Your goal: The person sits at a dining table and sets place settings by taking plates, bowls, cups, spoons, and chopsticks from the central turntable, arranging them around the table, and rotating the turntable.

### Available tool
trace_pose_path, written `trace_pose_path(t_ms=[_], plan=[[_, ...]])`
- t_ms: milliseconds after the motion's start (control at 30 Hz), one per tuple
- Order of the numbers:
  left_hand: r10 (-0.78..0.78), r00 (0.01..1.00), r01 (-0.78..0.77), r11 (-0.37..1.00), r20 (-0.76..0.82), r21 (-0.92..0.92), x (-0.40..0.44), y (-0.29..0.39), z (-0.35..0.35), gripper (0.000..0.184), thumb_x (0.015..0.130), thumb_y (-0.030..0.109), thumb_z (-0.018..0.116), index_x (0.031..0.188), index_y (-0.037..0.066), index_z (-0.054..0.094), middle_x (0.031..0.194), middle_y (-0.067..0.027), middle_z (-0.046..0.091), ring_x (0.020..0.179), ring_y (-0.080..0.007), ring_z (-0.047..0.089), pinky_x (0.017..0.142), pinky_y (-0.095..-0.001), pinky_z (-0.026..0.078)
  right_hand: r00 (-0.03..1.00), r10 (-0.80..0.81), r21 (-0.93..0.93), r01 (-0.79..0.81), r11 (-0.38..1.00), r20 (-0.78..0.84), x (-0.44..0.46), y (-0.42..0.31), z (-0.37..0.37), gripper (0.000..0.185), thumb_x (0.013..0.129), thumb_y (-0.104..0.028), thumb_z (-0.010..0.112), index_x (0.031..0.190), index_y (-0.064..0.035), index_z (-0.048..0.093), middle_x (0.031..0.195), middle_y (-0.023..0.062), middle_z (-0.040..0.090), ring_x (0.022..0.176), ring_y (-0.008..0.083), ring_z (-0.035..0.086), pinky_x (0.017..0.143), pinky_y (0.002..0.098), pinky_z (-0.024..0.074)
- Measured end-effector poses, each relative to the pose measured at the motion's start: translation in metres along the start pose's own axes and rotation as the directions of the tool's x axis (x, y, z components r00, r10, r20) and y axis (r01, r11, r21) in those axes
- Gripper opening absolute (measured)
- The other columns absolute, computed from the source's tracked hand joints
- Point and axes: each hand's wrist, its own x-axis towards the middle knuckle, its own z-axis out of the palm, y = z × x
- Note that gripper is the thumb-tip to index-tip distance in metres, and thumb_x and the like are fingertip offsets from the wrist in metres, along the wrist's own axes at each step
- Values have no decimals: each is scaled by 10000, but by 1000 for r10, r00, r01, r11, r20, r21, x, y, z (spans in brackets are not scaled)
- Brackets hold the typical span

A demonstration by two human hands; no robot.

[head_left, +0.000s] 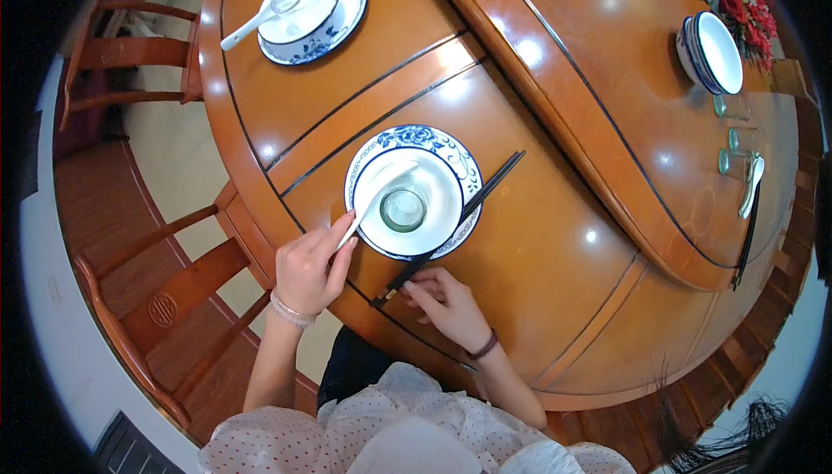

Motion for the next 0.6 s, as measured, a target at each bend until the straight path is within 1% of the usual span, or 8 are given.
trace_pose_path(t_ms=[33,100,167,233,300,433,500,600], plan=[[7,1000,-7,1000,-5,5,2,0,-2,409,752,149,649,1129,18,558,614,-87,529,512,-213,530,481,-297,430,1000,-10,1,10,1000,-2,-8,-5,-7,195,893,-155,512,1017,-5,496,958,96,625,847,132,611,640,214,495],[3,1000,-1,998,30,-66,8,3,-11,548,712,271,706,1162,14,526,660,-92,550,551,-219,547,511,-299,444,939,-161,-44,155,987,-303,-26,-16,-28,132,883,-124,521,879,4,550,873,79,630,752,137,620,608,222,479],[2,999,4,993,48,-122,16,-1,-26,624,700,342,706,1182,4,499,842,-118,588,789,-238,575,664,-323,462,609,-589,-503,332,798,-532,-35,-21,-63,88,866,-75,525,845,2,563,867,84,619,797,149,609,617,246,466],[119,988,-130,986,-103,-107,32,-10,-38,578,709,285,690,1173,-3,502,939,-149,574,872,-274,553,724,-341,453,230,-731,-693,234,682,-642,-30,-41,-101,109,798,-18,570,905,-3,586,975,145,605,972,266,571,821,343,443],[153,975,-167,983,-164,-78,59,-2,-52,480,723,179,658,1142,-11,523,976,-167,563,888,-298,545,746,-348,451,53,-844,-834,133,535,-533,-14,-78,-134,245,800,-37,563,1045,-18,552,1148,146,538,1163,324,432,969,427,323],[380,890,-388,921,-254,18,130,40,-67,379,741,47,610,1108,-24,544,967,-149,575,858,-289,560,735,-329,459,197,-881,-866,-366,341,-430,25,-91,-171,487,857,-291,491,1282,-69,407,1401,116,295,1307,308,229,1040,530,155],[410,876,-452,881,-253,-138,169,58,-64,401,778,66,598,1159,-21,510,958,-142,586,831,-251,574,727,-311,464,190,-863,-846,-379,375,-468,19,-90,-171,516,856,-319,484,1307,-86,387,1411,113,278,1315,304,213,1039,556,122],[306,945,-327,882,-113,-339,239,84,-55,443,870,122,503,1281,0,393,936,-88,618,807,-139,574,619,-229,446,181,-852,-838,-364,406,-491,17,-88,-173,532,849,-337,490,1313,-100,386,1412,112,276,1317,303,211,1035,573,99]])
